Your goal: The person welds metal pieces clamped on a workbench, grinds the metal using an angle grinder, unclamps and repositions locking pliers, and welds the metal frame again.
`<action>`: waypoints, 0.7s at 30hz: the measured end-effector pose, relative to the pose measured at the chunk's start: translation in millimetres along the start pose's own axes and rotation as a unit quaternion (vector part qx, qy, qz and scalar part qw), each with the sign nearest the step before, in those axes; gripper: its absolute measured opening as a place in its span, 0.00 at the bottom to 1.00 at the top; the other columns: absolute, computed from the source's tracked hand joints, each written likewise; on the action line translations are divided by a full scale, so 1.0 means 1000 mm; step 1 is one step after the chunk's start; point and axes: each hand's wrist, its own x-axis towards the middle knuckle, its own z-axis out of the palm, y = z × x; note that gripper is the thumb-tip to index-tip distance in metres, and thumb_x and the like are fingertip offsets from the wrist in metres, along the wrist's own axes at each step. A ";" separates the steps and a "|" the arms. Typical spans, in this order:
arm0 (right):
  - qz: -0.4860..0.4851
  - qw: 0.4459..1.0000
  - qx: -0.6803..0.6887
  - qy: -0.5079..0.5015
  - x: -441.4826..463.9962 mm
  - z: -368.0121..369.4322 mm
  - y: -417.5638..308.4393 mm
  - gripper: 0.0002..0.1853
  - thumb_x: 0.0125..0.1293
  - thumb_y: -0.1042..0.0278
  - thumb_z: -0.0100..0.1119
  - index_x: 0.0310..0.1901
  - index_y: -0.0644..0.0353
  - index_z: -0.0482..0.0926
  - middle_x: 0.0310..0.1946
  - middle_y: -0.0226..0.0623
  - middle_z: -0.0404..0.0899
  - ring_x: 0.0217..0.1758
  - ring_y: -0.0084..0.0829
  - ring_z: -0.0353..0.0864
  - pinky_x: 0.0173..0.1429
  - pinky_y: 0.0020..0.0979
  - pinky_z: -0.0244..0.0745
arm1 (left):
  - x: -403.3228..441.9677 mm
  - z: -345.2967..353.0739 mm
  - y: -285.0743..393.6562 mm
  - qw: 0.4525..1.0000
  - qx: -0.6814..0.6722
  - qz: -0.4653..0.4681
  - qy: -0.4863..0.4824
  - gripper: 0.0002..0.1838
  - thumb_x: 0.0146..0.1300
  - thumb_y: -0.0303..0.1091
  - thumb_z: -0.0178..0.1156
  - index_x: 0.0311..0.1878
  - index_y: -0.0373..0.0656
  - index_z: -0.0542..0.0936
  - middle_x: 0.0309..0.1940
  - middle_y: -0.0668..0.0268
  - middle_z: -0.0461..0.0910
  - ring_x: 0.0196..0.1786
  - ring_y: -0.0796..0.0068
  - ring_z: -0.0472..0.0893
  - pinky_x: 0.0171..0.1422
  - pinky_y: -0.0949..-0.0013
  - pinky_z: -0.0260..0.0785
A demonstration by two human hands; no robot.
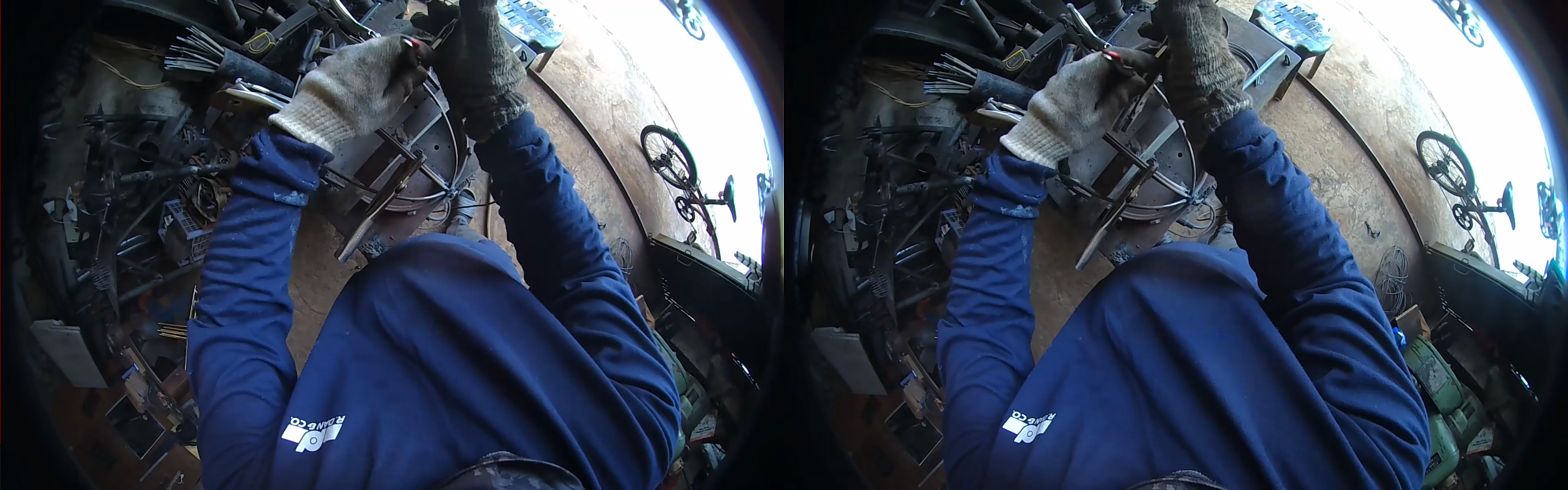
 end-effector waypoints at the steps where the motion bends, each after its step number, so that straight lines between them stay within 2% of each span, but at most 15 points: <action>1: -0.001 1.000 0.001 -0.001 0.012 -0.014 0.009 0.25 0.76 0.46 0.48 0.56 0.63 0.75 0.42 0.40 0.81 0.43 0.32 0.81 0.48 0.33 0.78 | 0.004 -0.006 0.002 1.000 -0.008 -0.003 -0.001 0.13 0.73 0.34 0.55 0.56 0.42 0.79 0.42 0.56 0.85 0.45 0.58 0.86 0.50 0.61 0.77; 2: -0.130 0.970 -0.191 -0.080 0.036 -0.043 0.030 0.29 0.71 0.47 0.56 0.59 0.66 0.70 0.44 0.43 0.81 0.46 0.35 0.81 0.52 0.36 0.77 | 0.006 -0.011 0.004 1.000 -0.006 -0.003 -0.001 0.13 0.73 0.34 0.55 0.56 0.42 0.79 0.42 0.56 0.85 0.45 0.58 0.86 0.50 0.61 0.77; 3: -0.139 0.957 -0.239 -0.087 0.035 -0.049 0.031 0.30 0.69 0.46 0.57 0.60 0.66 0.69 0.44 0.44 0.81 0.46 0.35 0.81 0.52 0.36 0.77 | 0.008 -0.015 0.005 0.999 0.018 -0.021 -0.026 0.13 0.73 0.35 0.55 0.56 0.42 0.79 0.40 0.56 0.85 0.45 0.58 0.86 0.50 0.60 0.77; 4: -0.128 0.954 -0.258 -0.082 0.026 -0.042 0.024 0.32 0.68 0.46 0.58 0.61 0.66 0.69 0.45 0.45 0.81 0.47 0.36 0.81 0.52 0.37 0.77 | 0.009 -0.017 0.006 0.997 0.041 -0.039 -0.051 0.14 0.73 0.36 0.55 0.56 0.42 0.79 0.38 0.57 0.85 0.44 0.57 0.85 0.50 0.59 0.77; 8: -0.076 0.958 -0.275 -0.034 0.009 -0.018 0.011 0.38 0.63 0.45 0.63 0.63 0.67 0.65 0.45 0.47 0.81 0.48 0.38 0.81 0.54 0.38 0.77 | 0.008 -0.020 0.017 0.985 0.116 -0.059 -0.112 0.16 0.72 0.42 0.56 0.57 0.44 0.78 0.47 0.54 0.82 0.51 0.53 0.83 0.54 0.56 0.78; 9: -0.077 0.954 -0.287 -0.027 0.005 -0.016 0.009 0.39 0.62 0.44 0.64 0.64 0.67 0.64 0.45 0.48 0.81 0.48 0.39 0.82 0.54 0.38 0.77 | 0.004 -0.020 0.021 0.990 0.108 -0.032 -0.089 0.18 0.73 0.44 0.54 0.59 0.44 0.76 0.52 0.52 0.80 0.54 0.51 0.82 0.56 0.55 0.78; 10: -0.076 0.951 -0.298 -0.022 0.003 -0.014 0.008 0.41 0.61 0.44 0.66 0.64 0.67 0.63 0.45 0.48 0.81 0.48 0.39 0.82 0.55 0.38 0.77 | 0.007 -0.023 0.023 0.990 0.109 -0.032 -0.088 0.18 0.73 0.44 0.54 0.59 0.44 0.76 0.52 0.52 0.80 0.54 0.51 0.82 0.56 0.55 0.78; 12: -0.074 0.945 -0.317 -0.011 -0.003 -0.010 0.006 0.44 0.58 0.43 0.68 0.66 0.68 0.62 0.46 0.50 0.81 0.49 0.41 0.82 0.55 0.39 0.77 | 0.012 -0.029 0.030 0.972 0.146 -0.060 -0.175 0.20 0.74 0.46 0.53 0.61 0.44 0.74 0.51 0.51 0.81 0.53 0.51 0.82 0.57 0.54 0.77; 19: -0.059 0.927 -0.370 0.024 -0.020 -0.005 0.000 0.57 0.50 0.41 0.77 0.70 0.69 0.56 0.46 0.54 0.81 0.51 0.45 0.82 0.58 0.40 0.77 | 0.011 -0.012 0.008 0.983 0.101 -0.088 -0.127 0.24 0.71 0.49 0.55 0.64 0.45 0.72 0.50 0.50 0.82 0.54 0.49 0.81 0.59 0.54 0.76; 21: -0.056 0.924 -0.376 0.025 -0.021 -0.005 0.000 0.57 0.49 0.41 0.77 0.70 0.69 0.56 0.46 0.54 0.81 0.51 0.45 0.82 0.58 0.40 0.77 | 0.008 -0.006 0.001 0.988 0.011 -0.132 -0.073 0.26 0.68 0.50 0.60 0.61 0.42 0.74 0.52 0.50 0.82 0.57 0.49 0.81 0.62 0.52 0.74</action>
